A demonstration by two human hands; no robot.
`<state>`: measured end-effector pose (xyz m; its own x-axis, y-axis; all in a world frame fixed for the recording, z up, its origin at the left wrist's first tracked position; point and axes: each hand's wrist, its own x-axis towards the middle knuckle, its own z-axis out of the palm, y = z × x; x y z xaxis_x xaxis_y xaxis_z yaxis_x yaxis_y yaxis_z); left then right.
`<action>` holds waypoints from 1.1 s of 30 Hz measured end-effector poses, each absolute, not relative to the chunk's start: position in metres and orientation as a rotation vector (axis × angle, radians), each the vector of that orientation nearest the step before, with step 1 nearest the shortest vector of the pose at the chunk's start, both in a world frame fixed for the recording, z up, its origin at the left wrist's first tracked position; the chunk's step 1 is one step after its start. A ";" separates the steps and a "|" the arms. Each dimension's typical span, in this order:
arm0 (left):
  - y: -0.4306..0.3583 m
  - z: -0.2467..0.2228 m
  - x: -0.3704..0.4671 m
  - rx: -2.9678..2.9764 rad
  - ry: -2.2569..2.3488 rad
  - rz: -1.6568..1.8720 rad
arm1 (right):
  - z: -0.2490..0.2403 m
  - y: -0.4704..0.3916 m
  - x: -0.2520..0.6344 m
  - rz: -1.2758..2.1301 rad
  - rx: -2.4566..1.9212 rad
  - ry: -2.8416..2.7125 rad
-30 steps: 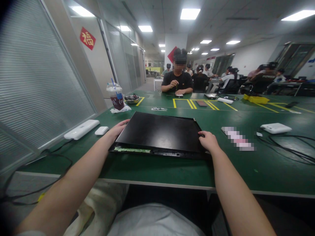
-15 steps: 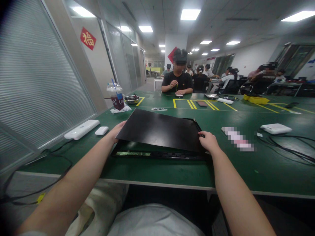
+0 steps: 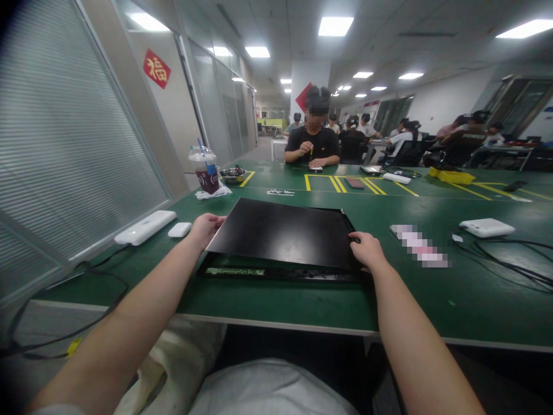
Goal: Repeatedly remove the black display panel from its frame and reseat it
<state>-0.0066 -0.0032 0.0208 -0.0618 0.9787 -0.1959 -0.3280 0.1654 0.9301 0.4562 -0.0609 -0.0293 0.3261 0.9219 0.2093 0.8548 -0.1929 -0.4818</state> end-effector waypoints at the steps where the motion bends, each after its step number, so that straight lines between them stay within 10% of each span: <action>1: -0.003 0.020 -0.007 0.798 1.143 1.257 | -0.029 -0.061 0.456 0.171 -2.079 -1.561; 33: -0.020 0.022 0.007 1.190 1.287 1.362 | -0.024 -0.061 0.452 0.355 -1.947 -1.242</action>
